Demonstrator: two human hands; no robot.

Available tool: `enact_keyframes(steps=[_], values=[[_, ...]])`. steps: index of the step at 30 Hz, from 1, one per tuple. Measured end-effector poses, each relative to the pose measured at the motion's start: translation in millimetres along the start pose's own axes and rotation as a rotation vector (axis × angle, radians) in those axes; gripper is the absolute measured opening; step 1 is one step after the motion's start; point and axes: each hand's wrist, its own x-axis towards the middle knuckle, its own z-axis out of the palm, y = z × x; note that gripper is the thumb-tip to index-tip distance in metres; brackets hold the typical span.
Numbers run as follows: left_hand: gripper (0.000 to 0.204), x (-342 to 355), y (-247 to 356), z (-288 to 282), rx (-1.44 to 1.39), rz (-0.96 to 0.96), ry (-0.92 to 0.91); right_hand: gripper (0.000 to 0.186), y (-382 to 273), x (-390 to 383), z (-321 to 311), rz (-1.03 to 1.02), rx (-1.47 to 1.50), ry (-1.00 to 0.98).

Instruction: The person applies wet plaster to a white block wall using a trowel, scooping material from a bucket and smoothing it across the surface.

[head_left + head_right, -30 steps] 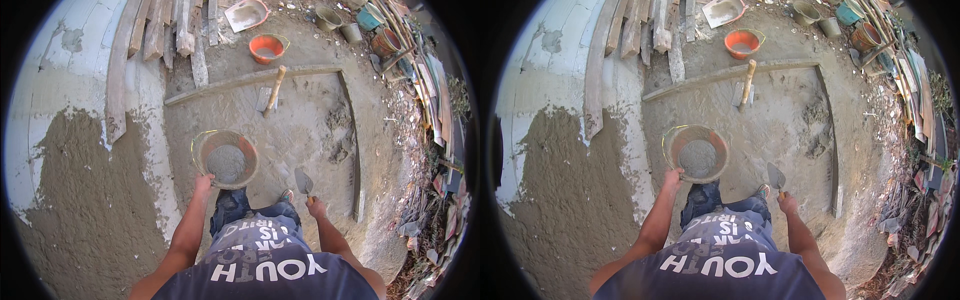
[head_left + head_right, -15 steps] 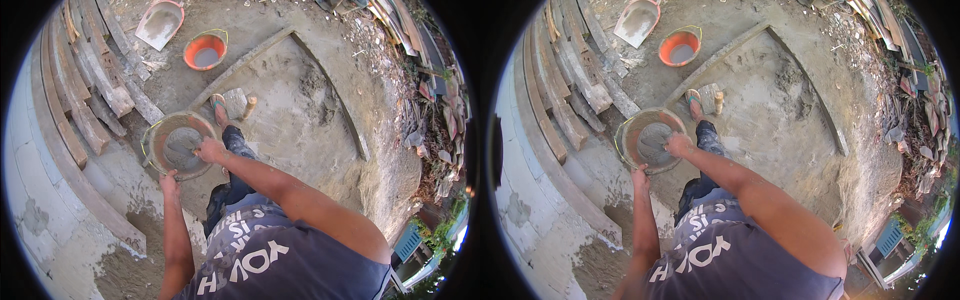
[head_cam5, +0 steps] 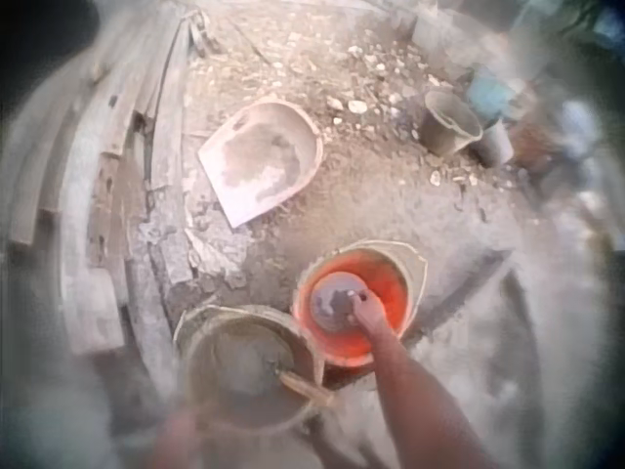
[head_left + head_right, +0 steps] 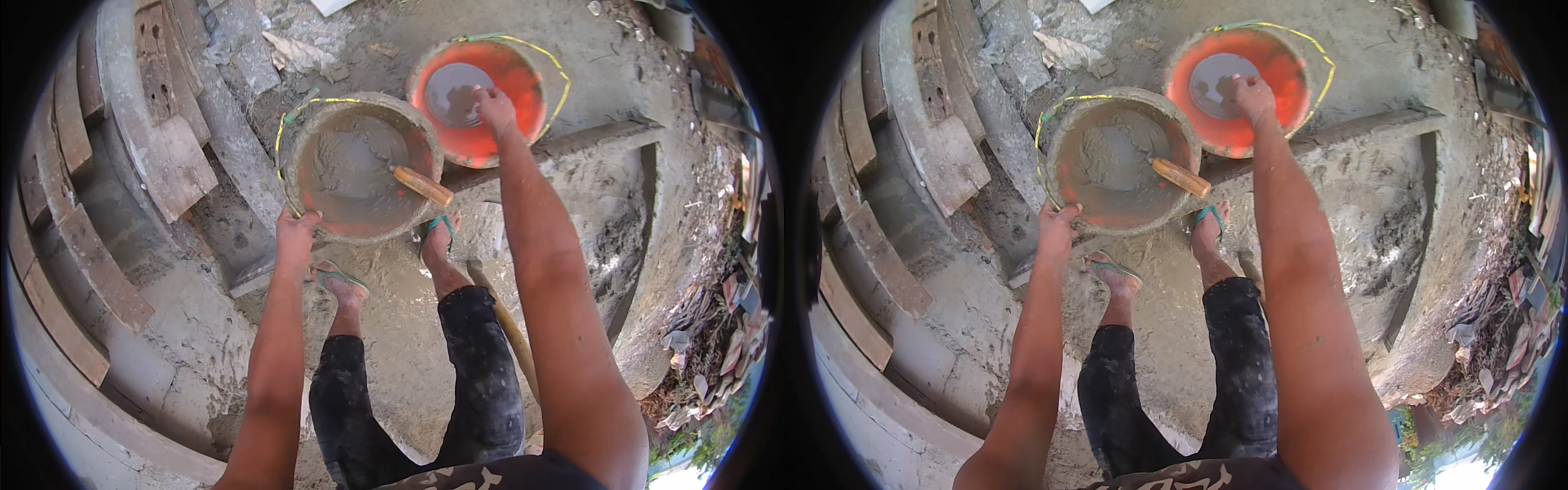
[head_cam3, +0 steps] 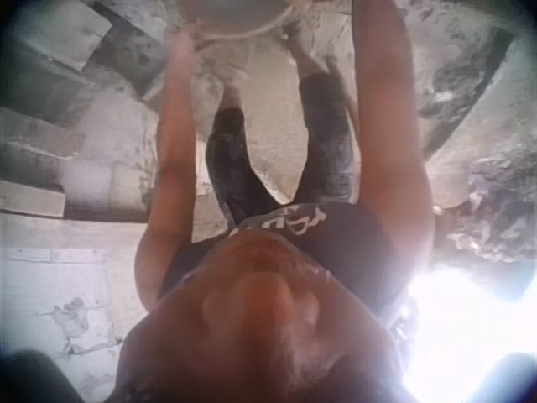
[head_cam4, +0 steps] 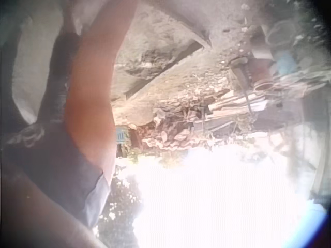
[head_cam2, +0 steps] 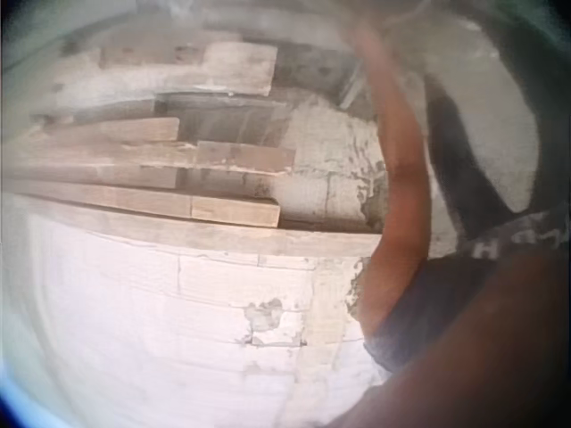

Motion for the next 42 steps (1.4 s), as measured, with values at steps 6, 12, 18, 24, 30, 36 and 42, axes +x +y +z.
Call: enact_keyframes(steps=[6,12,18,24,30,36,42], values=[[0.038,38,13,-9,0.026,-0.091,-0.048,0.058,48,143,7,0.002,-0.291,0.257],[0.036,35,-3,-52,0.006,-0.149,0.076,0.04,-24,3,40,0.103,1.089,-0.944],[0.04,42,-19,-29,-0.004,-0.224,0.131,0.037,-82,-244,115,-0.472,-0.555,-0.494],[0.051,31,12,-54,0.091,-0.508,0.194,0.054,-60,-165,-11,-0.316,-0.276,0.694],[0.052,49,-17,-58,0.04,-0.492,-0.038,0.045,57,-33,-111,0.325,0.539,-0.031],[0.05,42,-9,-68,-0.003,-0.492,-0.007,0.032,-21,-115,-64,-0.114,0.044,0.152],[0.061,47,-6,-63,-0.005,-0.483,-0.027,0.043,-98,-212,-31,-0.33,-0.262,0.277]])
